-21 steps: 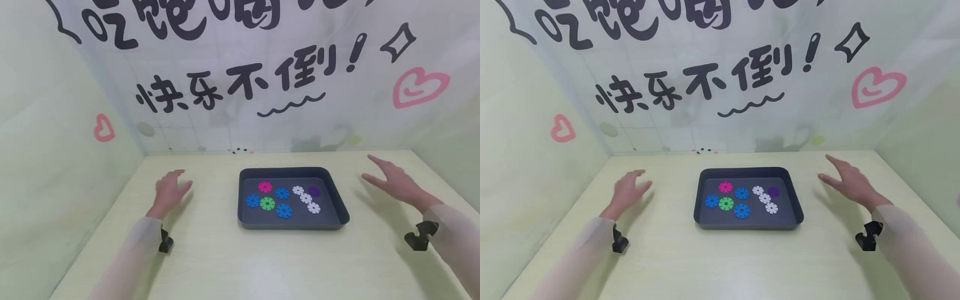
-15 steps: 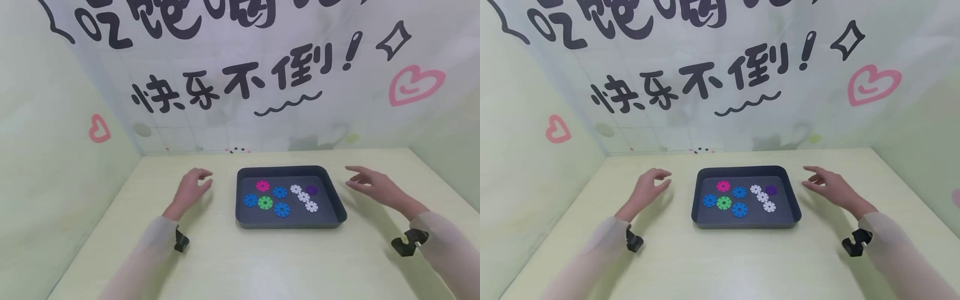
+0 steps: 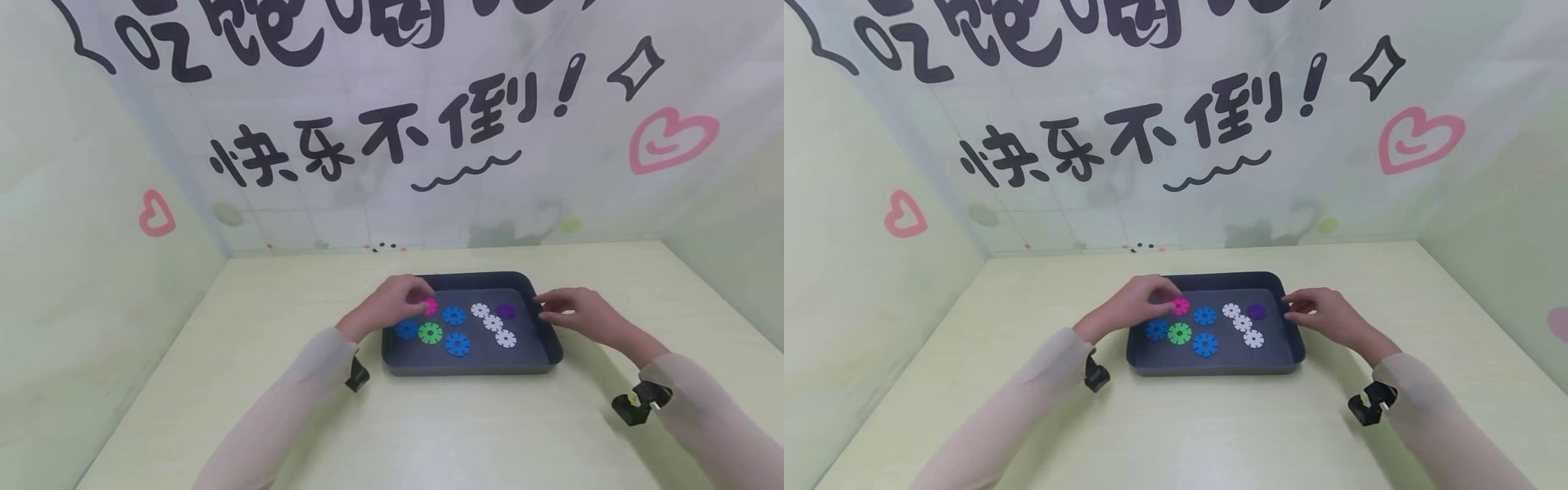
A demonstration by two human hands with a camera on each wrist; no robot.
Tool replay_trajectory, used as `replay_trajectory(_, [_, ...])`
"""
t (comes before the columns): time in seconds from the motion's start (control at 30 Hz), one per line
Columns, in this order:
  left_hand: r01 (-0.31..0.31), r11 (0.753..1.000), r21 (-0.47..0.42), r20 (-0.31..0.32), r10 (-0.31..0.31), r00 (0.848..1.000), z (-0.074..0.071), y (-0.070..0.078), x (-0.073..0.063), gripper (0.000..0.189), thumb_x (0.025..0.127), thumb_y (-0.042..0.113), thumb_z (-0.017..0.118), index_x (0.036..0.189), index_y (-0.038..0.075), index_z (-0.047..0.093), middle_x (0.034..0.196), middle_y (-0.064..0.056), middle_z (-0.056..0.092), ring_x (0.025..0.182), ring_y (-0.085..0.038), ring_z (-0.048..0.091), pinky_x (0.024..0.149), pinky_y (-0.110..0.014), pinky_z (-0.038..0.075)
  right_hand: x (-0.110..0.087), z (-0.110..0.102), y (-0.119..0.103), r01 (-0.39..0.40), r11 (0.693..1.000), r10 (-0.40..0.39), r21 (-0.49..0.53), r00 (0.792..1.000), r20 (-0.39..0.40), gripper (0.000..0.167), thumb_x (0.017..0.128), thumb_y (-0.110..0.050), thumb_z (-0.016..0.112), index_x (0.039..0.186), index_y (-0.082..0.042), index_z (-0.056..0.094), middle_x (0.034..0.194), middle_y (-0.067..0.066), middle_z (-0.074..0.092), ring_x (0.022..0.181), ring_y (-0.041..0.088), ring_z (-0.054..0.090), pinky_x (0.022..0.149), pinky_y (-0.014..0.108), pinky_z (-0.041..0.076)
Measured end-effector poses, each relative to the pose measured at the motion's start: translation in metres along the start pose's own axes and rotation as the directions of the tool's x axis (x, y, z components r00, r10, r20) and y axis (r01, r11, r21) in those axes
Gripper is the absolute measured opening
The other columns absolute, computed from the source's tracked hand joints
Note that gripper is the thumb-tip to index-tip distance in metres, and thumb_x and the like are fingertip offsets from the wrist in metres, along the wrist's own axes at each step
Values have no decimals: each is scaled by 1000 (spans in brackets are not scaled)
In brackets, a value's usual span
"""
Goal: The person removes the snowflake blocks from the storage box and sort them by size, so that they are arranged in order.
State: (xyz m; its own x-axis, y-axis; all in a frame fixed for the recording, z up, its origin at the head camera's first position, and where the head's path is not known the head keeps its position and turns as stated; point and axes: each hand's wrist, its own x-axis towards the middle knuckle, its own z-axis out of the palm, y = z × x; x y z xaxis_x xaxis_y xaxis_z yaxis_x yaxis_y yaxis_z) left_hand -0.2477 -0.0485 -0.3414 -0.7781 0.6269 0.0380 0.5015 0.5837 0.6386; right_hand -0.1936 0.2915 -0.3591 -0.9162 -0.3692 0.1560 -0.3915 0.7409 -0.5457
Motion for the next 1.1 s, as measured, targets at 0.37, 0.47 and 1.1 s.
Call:
replay_trajectory(0.37, [-38, 997, 72, 360, 10, 933, 14, 18, 39, 24, 81, 12, 71, 104, 6, 66, 90, 0, 62, 78, -10, 54, 70, -20, 45, 4, 1, 8, -56, 989, 46, 137, 996, 75, 39, 77, -3, 70, 109, 15, 58, 88, 15, 67, 77, 15, 63, 65, 23, 51])
replay_trajectory(0.47, [0, 993, 115, 423, -49, 905, 19, 22, 45, 21, 79, 12, 72, 99, 8, 66, 84, 2, 59, 74, -11, 51, 66, -21, 44, 5, 1, 9, -58, 988, 47, 145, 996, 77, 39, 77, -2, 70, 109, 16, 57, 88, 15, 67, 78, 16, 63, 65, 23, 51])
replay_trajectory(1.1, [-59, 960, 273, 533, -100, 840, 41, 35, 63, 30, 68, 6, 80, 91, 11, 61, 87, 2, 51, 81, -12, 46, 68, -20, 41, 3, 0, 6, -86, 986, 76, 145, 995, 69, 38, 78, -2, 70, 109, 16, 57, 88, 14, 66, 78, 21, 63, 64, 22, 50])
